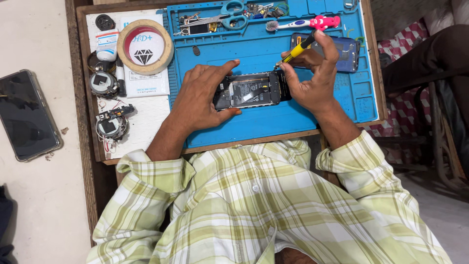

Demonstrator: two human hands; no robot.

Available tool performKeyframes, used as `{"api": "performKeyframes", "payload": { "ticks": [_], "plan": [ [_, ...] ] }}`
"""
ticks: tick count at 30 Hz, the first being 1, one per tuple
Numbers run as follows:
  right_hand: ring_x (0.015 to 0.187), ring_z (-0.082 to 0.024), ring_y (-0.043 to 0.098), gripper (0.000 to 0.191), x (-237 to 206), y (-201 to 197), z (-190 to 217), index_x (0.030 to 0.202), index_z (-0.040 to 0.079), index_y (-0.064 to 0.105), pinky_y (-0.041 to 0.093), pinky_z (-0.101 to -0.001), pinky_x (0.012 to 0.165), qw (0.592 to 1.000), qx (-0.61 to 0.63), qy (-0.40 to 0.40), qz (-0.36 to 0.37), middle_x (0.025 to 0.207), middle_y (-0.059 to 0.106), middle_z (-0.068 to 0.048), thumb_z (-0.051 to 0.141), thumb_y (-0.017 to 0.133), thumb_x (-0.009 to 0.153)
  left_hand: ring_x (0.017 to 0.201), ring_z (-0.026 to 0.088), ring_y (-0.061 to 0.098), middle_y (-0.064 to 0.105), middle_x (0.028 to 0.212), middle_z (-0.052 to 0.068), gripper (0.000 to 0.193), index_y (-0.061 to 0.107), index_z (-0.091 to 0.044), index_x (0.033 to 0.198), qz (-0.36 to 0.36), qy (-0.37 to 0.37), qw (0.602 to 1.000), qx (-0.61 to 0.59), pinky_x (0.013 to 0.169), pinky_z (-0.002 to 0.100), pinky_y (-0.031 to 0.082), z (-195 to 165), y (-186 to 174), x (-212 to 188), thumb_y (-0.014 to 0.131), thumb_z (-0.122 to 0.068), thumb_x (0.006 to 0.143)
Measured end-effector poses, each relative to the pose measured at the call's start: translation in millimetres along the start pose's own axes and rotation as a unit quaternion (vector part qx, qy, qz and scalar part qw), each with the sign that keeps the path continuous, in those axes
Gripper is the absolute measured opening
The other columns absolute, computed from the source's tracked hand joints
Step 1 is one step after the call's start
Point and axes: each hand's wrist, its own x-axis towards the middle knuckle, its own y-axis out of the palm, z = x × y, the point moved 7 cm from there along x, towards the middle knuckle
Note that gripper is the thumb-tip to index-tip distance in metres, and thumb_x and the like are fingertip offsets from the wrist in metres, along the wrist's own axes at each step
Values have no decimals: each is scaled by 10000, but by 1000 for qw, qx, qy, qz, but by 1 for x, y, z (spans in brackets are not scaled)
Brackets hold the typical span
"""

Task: The person uses a yellow-handled screwdriver to remove screws from a disassembled smartphone on a blue work mat. They repeatedly loosen and remove screws from the phone's internal frame while another person sits nearby.

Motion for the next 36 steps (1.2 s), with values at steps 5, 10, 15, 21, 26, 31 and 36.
{"api": "performKeyframes", "payload": {
  "ticks": [5,10,15,21,26,31,36],
  "plan": [
    [1027,-268,779,833,-1,1,-1,1598,153,126,661,-339,930,1000,1,-2,10,1117,721,-213,-101,723,1075,1160,321,558,670,1228,95,1019,463,-193,1530,1,4,1000,13,1025,486,376,1,2,1,947,-410,659],
    [1016,-267,783,828,-1,4,-1,1587,149,141,662,-337,914,1000,-12,-9,16,1111,725,-203,-95,735,1065,1168,313,562,671,1224,90,1009,478,-193,1525,1,-4,1000,4,1039,484,377,4,4,0,943,-413,657],
    [992,-263,783,810,10,3,13,1560,133,184,659,-338,885,998,-46,-37,23,1102,722,-173,-61,776,1041,1164,315,566,675,1222,90,1004,488,-191,1515,-3,-2,1000,9,1037,487,378,4,7,2,945,-420,650],
    [1062,-335,727,763,28,-1,40,1478,96,214,614,-387,925,988,-94,-114,35,1143,662,-231,18,759,950,1152,316,567,674,1218,92,996,489,-190,1516,3,-4,1000,14,1030,486,383,3,9,2,946,-436,666],
    [938,-226,754,679,43,-9,25,1457,95,363,613,-317,799,993,-112,-32,15,1096,697,-169,66,879,1016,1161,319,568,673,1238,90,976,496,-185,1506,-5,3,1000,17,1017,480,386,-2,7,3,945,-432,675],
    [1037,-299,742,530,38,-7,34,1419,116,382,597,-355,875,992,-54,-103,42,1152,705,-154,74,759,1049,1151,321,565,677,1232,88,969,516,-185,1487,0,-4,1000,15,1024,479,388,-3,8,5,951,-443,661],
    [876,-273,699,591,39,-17,36,1308,84,442,560,-364,736,979,-154,-134,-16,1006,692,-141,211,859,909,1168,320,567,680,1248,75,961,523,-178,1487,0,-2,1000,13,1032,482,388,-4,9,5,944,-447,665]
  ]
}}
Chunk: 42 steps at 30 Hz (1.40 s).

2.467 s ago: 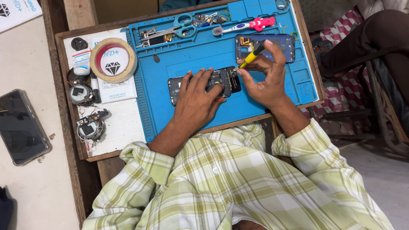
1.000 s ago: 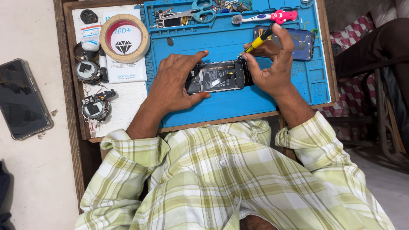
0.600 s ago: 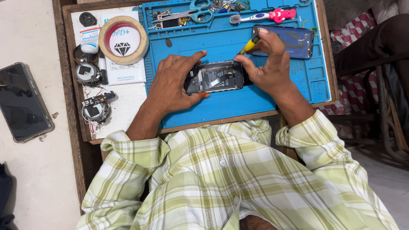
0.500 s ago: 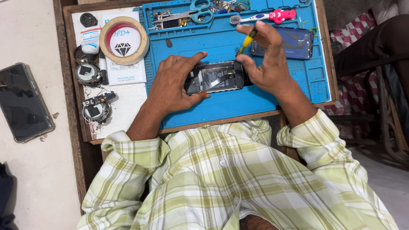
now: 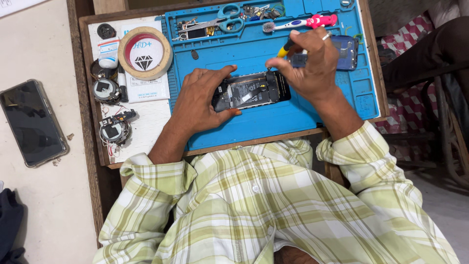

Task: The person uses a yellow-handled screwdriver to remove screws from a disassembled smartphone on a blue work mat. They repeatedly loosen and remove screws from the phone's internal frame while another person sits nearby.

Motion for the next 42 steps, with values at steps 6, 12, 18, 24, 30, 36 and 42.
{"api": "performKeyframes", "payload": {
  "ticks": [6,12,18,24,30,36,42],
  "plan": [
    [962,-211,747,517,-4,6,-13,1398,103,448,620,-305,781,996,80,45,21,1092,674,-97,184,827,1055,1167,316,569,678,1244,81,950,532,-170,1478,1,1,1000,6,1026,483,392,0,2,1,943,-455,670],
    [1037,-277,699,492,-8,9,-9,1420,104,396,578,-356,897,996,84,-23,23,1181,672,-129,99,747,1075,1165,313,568,685,1243,80,935,555,-163,1456,-2,0,1000,9,1016,479,398,1,3,2,945,-453,657],
    [944,-260,699,580,-8,5,-8,1402,87,412,578,-357,810,999,30,-21,12,1093,681,-125,229,799,993,1156,311,571,686,1236,80,941,553,-150,1457,-6,4,1000,9,1015,480,400,-1,2,3,950,-445,657],
    [875,-260,705,588,-7,2,-9,1345,77,469,561,-345,757,1000,-8,3,-3,1033,695,-117,248,871,952,1143,313,572,684,1228,83,968,531,-128,1481,0,2,1000,5,1011,476,402,-1,3,3,947,-449,668],
    [947,-219,735,512,-6,5,-11,1400,96,471,588,-329,812,996,72,43,24,1111,723,-101,164,834,1046,1145,314,573,686,1217,84,971,529,-129,1477,-1,3,1000,6,1013,479,400,0,3,4,950,-456,665],
    [1030,-258,734,616,-14,9,-11,1430,114,389,610,-396,863,998,50,-3,27,1182,710,-150,122,831,1000,1145,324,572,682,1206,95,956,541,-118,1465,-8,10,1000,5,1019,484,395,-2,2,5,948,-436,661],
    [1080,-226,754,669,-38,-12,-47,1505,96,329,657,-304,913,990,103,90,-30,1241,625,-177,-11,820,1064,1141,331,577,680,1217,116,913,561,-107,1445,-11,23,1000,8,1022,483,388,-8,0,7,935,-404,667]
  ]
}}
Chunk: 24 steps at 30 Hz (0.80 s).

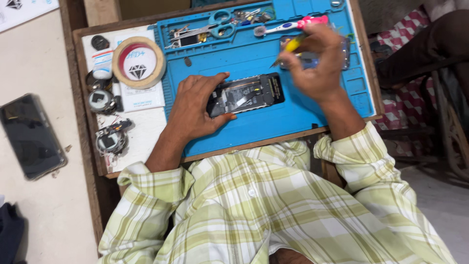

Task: The person uses a yellow-handled screwdriver to remove screws from a disassembled smartphone on a blue work mat. They repeatedly loosen and remove screws from the phone's internal frame while another person sits nearby.

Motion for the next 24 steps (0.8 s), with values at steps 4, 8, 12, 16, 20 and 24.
{"api": "performKeyframes", "payload": {
  "ticks": [4,8,12,16,20,24],
  "plan": [
    [999,-179,708,675,-20,-65,-29,1545,137,248,606,-252,881,992,-21,74,-100,1208,640,-150,-65,771,1168,1139,336,582,679,1197,131,886,572,-104,1440,0,4,1000,11,1048,487,388,-2,1,2,917,-410,684],
    [924,-147,695,649,-34,-84,-47,1545,132,255,549,-212,811,986,-58,95,-128,1096,704,-138,-40,769,1189,1197,350,576,666,1209,163,868,562,-109,1441,6,3,1000,24,1082,505,375,-3,7,3,900,-467,727],
    [954,-175,752,630,-35,-75,-46,1526,101,274,588,-232,827,987,-52,78,-128,1036,743,-159,-47,761,1156,1290,362,552,639,1339,184,858,522,-110,1508,11,3,1000,15,1107,505,366,-5,11,2,856,-435,787],
    [957,-206,781,588,-26,-63,-34,1476,80,296,622,-258,852,993,-64,60,-77,1034,759,-164,-41,753,1127,1312,370,536,622,1369,185,853,515,-111,1504,22,1,1000,19,1101,502,365,-7,12,4,849,-421,783],
    [959,-220,791,587,-20,-58,-27,1483,83,310,632,-277,863,994,-75,50,-58,1028,761,-167,-38,747,1110,1315,363,533,617,1374,171,837,523,-110,1494,25,-2,999,23,1102,501,365,-5,12,4,846,-430,791],
    [963,-210,794,589,-19,-54,-29,1490,83,314,628,-276,862,994,-82,57,-45,1009,765,-150,-32,746,1107,1320,354,533,616,1390,162,832,533,-105,1479,20,3,999,25,1106,498,366,-3,13,2,842,-447,786]
  ]
}}
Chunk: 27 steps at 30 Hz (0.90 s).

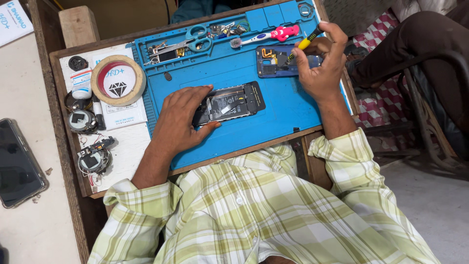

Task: The person uses a yellow-handled screwdriver to remove screws from a disassembled smartphone on a blue work mat. They repeatedly loosen and remove screws from the phone's internal frame while another person sits nearby.

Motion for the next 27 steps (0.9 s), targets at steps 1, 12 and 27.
{"api": "performKeyframes", "payload": {
  "ticks": [1,12,27],
  "plan": [
    [969,-214,792,593,0,0,-1,1493,87,310,633,-275,865,1000,6,-1,-2,1017,762,-155,-31,746,1109,1318,354,532,616,1389,161,830,537,-105,1475,1,-2,1000,2,1104,498,365,0,1,0,844,-452,787],
    [912,-174,703,657,-17,11,-2,1520,141,227,618,-298,810,961,240,117,-67,1082,710,-173,-14,763,1171,1266,293,626,692,1309,103,539,658,-87,1302,-118,30,981,-150,1112,418,441,-17,-11,3,879,-251,838],
    [744,-162,693,661,-38,85,33,1488,114,224,611,-277,684,878,411,243,-25,1000,660,-136,38,733,1072,1091,230,640,730,1113,43,328,757,-84,1074,-178,2,974,-142,958,377,466,-36,10,-5,910,-199,808]
  ]
}}
